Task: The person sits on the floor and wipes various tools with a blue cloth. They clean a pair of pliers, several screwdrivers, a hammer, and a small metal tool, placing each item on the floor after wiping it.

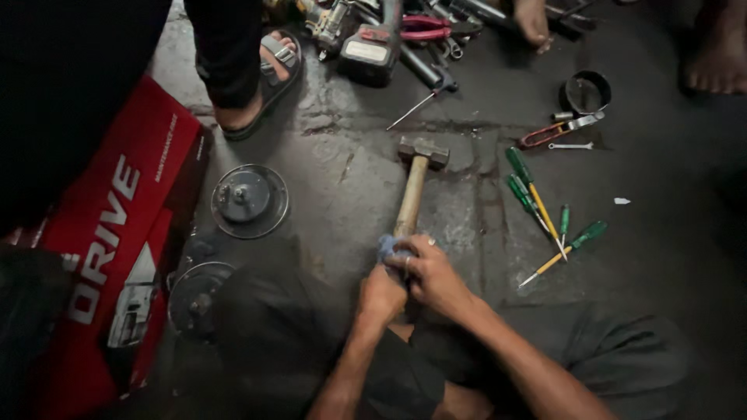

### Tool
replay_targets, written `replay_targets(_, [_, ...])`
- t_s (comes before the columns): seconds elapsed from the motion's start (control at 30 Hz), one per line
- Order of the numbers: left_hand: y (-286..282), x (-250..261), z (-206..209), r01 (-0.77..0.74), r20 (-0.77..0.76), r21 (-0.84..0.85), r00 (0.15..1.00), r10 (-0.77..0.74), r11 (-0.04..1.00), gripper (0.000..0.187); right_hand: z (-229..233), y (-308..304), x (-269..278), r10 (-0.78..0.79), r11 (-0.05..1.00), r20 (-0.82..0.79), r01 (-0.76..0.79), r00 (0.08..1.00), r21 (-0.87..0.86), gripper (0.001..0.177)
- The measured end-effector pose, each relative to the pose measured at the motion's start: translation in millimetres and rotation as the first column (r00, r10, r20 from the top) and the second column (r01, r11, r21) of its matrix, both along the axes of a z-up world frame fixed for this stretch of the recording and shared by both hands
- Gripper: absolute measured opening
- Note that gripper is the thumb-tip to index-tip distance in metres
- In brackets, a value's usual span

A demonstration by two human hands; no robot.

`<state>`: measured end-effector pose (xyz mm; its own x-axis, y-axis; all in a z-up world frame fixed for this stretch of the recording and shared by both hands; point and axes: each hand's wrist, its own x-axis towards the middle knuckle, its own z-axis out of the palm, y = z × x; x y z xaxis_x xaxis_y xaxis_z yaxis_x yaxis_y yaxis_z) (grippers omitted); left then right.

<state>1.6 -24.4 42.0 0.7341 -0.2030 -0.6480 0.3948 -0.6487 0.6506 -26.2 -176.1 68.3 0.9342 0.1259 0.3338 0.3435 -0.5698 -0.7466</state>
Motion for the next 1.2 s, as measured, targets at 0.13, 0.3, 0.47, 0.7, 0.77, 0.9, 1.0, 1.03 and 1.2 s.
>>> replay_targets(0.13, [12.6,-22.4,36.0,0.027,0.152,0.064,0.988,-0.036,0.998,0.056,13.0,-32.0,19.1,-0.308,0.937,-0.114,0.322,0.944,0.135,0.048])
replay_targets(0.3, [25.2,-41.2,81.2,0.033,-0.137,0.075,0.990,-0.022,0.997,0.057,-24.8,-114.8,79.2,-0.326,0.942,-0.025,0.323,0.945,-0.086,0.037])
replay_targets(0.47, [23.9,-32.1,94.5,0.076,-0.053,0.091,0.996,-0.071,0.993,0.056,-72.2,-134.1,108.8,-0.188,0.981,-0.025,0.187,0.982,-0.060,0.051])
replay_targets(0.7, [23.3,-30.2,90.7,0.089,-0.144,0.107,0.987,-0.074,0.990,0.053,-99.6,-107.3,188.8,-0.013,0.999,-0.071,0.011,0.997,-0.039,0.053])
replay_targets(0.77, [26.0,-30.3,94.3,0.051,-0.195,0.083,0.980,-0.034,0.995,0.052,-95.6,-78.4,205.4,0.161,0.986,-0.238,-0.165,0.958,0.001,0.055])
replay_targets(0.9, [26.4,-25.1,98.4,-0.005,-0.198,0.025,0.980,0.010,1.000,0.051,-83.9,-62.1,175.7,-0.046,0.998,-0.065,0.048,0.997,0.035,0.052])
replay_targets(1.0, [24.3,-30.4,89.9,-0.031,-0.244,-0.003,0.969,0.030,1.000,0.050,-73.0,-103.9,127.8,-0.449,0.751,-0.231,0.505,0.863,0.425,0.031])
replay_targets(1.03, [24.7,-30.7,85.8,-0.053,-0.286,-0.005,0.957,0.049,0.999,0.049,-72.2,-116.3,116.7,-0.413,0.755,-0.278,0.496,0.867,0.428,0.031])
replay_targets(1.2, [21.9,-29.1,65.3,-0.170,-0.361,-0.342,0.932,0.038,0.924,0.040,-91.5,-154.9,97.6,-0.351,0.649,-0.562,0.627,0.749,0.431,0.028])
